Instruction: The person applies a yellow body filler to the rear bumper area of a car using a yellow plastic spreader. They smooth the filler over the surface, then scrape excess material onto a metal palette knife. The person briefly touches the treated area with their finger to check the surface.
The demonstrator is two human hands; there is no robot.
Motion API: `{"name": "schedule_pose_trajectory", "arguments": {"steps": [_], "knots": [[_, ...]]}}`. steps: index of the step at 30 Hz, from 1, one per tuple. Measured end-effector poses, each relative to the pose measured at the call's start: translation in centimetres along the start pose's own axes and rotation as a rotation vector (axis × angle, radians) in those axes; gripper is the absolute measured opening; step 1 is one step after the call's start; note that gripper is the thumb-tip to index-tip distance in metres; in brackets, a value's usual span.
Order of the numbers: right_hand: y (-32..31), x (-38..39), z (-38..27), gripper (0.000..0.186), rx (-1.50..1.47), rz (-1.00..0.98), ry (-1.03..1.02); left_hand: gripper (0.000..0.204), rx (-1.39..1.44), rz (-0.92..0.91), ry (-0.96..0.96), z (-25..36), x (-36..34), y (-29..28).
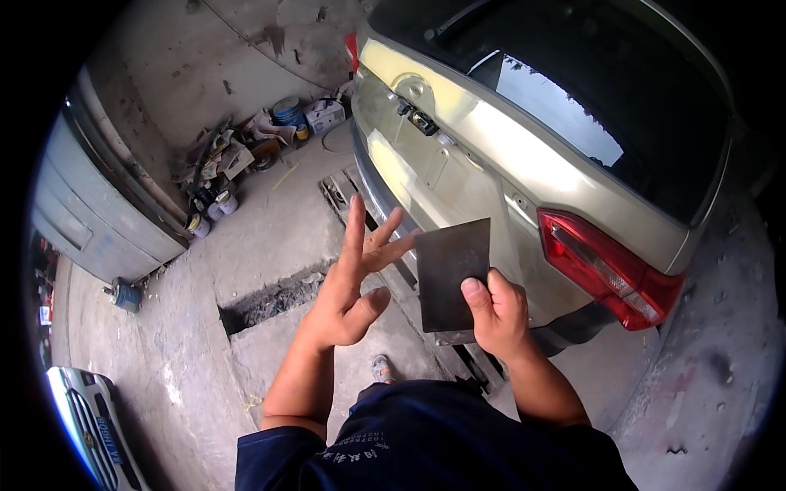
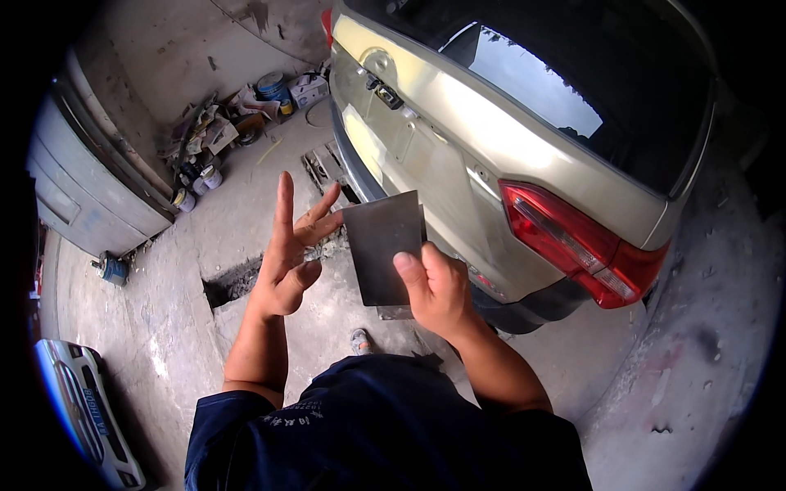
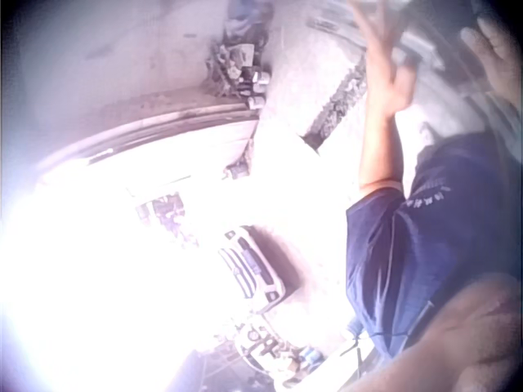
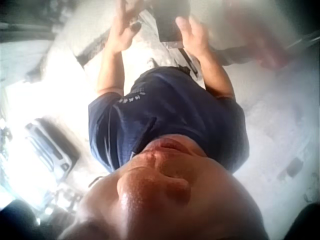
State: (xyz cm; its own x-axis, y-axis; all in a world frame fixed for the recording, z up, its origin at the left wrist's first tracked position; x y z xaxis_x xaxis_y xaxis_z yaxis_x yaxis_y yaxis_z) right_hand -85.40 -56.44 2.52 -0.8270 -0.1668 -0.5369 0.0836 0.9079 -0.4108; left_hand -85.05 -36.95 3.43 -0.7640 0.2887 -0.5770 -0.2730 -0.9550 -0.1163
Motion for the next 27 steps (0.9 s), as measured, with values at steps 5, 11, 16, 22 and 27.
{"name": "schedule_pose_trajectory", "arguments": {"steps": [5,11,16,22,27], "knots": [[-0.4,0.1,0.2,0.037,0.043,-0.043,0.042,0.099,-0.015,-0.025,-0.014,-0.4,0.0,-0.5],[0.5,0.0,-0.5,0.039,0.081,-0.085,0.011,0.094,-0.046,-0.067,-0.097,-0.4,0.6,0.8],[-0.3,0.6,0.5,0.041,0.022,-0.089,0.072,0.096,-0.106,0.005,-0.142,-0.5,1.3,0.4],[-1.4,1.5,1.9,0.041,-0.016,-0.084,0.137,0.045,-0.162,0.313,-0.128,-2.3,4.2,-2.0],[-1.0,2.6,2.8,0.04,0.085,-0.091,0.083,0.036,-0.029,0.292,-0.259,-3.9,5.4,0.8]]}}
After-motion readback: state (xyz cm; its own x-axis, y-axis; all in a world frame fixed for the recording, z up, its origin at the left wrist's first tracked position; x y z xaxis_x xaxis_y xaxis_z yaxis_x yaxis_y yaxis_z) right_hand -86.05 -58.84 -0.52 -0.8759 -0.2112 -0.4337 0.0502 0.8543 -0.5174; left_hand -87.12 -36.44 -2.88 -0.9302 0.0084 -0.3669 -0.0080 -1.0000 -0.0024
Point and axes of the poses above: each hand's wrist, its own x-axis away from the middle knuckle, its own y-axis out of the palm, z = x × y, the point moved 6 cm from there along -x, towards the middle knuckle, and after that the axes turned 2 degrees about x, right-handed, at the moved point
